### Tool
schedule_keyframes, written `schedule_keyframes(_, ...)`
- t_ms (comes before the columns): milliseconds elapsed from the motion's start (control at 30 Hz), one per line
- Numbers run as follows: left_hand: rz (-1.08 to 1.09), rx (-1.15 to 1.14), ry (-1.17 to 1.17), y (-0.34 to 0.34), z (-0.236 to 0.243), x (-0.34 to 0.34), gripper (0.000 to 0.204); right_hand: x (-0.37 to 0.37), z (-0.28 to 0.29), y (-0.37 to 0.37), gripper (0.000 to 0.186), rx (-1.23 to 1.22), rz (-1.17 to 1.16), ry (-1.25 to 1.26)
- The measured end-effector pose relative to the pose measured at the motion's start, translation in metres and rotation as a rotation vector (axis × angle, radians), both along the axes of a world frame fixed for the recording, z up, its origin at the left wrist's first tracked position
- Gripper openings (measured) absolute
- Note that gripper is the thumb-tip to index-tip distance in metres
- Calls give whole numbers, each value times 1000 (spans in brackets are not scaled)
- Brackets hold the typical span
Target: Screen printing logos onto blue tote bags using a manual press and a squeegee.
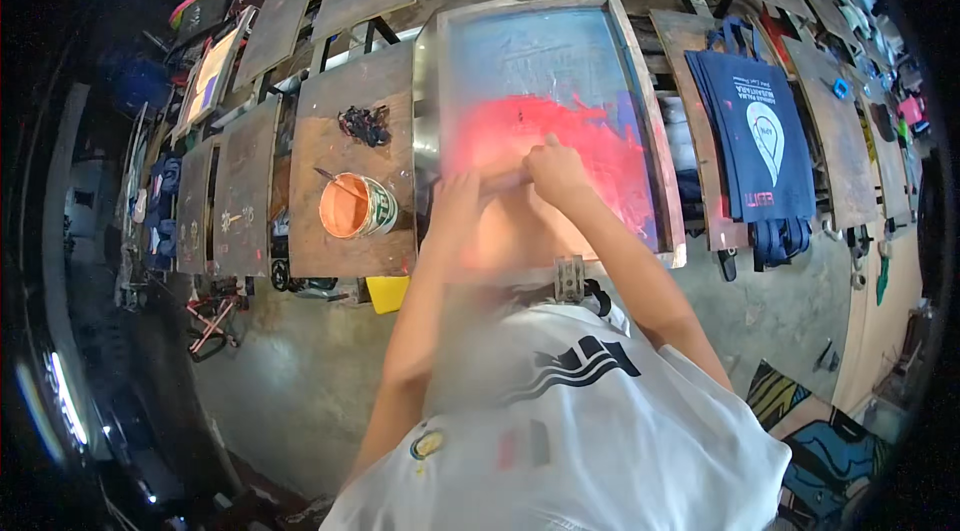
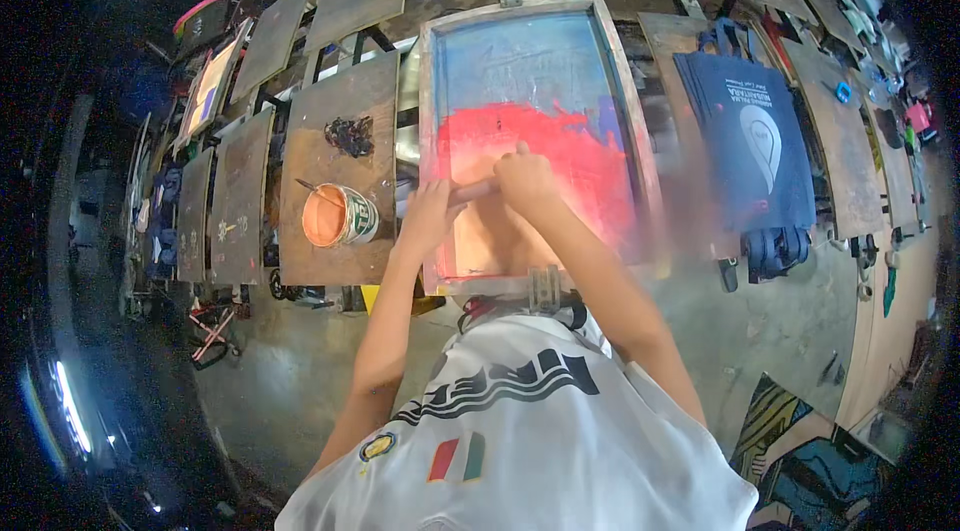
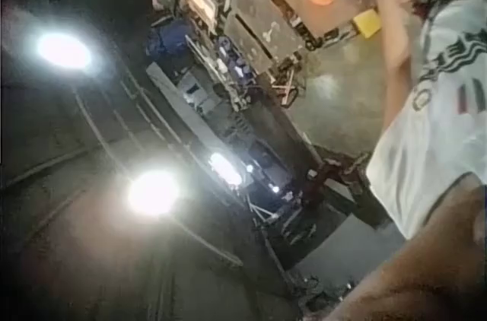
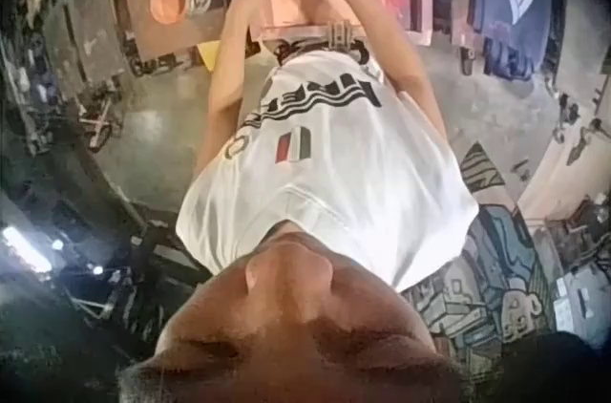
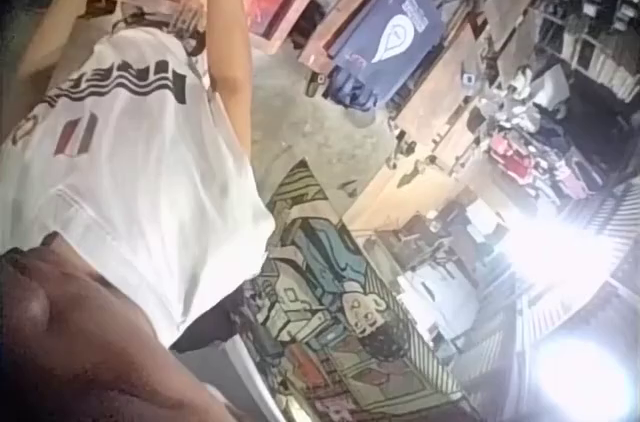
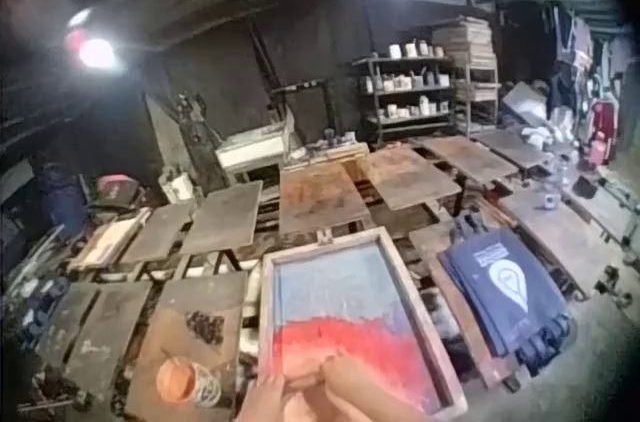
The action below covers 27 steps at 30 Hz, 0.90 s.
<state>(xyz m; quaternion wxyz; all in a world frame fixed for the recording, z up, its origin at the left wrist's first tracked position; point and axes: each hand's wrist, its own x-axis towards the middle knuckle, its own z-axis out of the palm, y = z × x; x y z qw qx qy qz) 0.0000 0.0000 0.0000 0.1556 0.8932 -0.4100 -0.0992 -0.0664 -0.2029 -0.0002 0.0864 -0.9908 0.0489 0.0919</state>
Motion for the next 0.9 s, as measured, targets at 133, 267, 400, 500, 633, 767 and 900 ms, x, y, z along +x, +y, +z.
schedule_keyframes(133,28,-85,-6,16,-15,-21,40,-31,-1,24,18,39,-116,-135)
schedule_keyframes(267,48,-190,125,47,8,-87,39,-90,-28,60,20,56,-44,-228)
schedule_keyframes(400,47,-167,389,33,63,-97,33,-98,-16,62,19,24,-42,-193)
schedule_keyframes(500,-208,-135,462,-6,134,-72,27,-68,28,29,17,83,-41,47)
schedule_keyframes(633,-91,-239,381,26,3,17,27,-18,20,23,18,162,-142,115)
schedule_keyframes(767,-60,-363,266,30,-18,7,31,-29,-2,37,20,124,-165,-59)
schedule_keyframes(900,6,-345,65,38,27,-86,38,-86,-37,68,20,102,-79,-266)
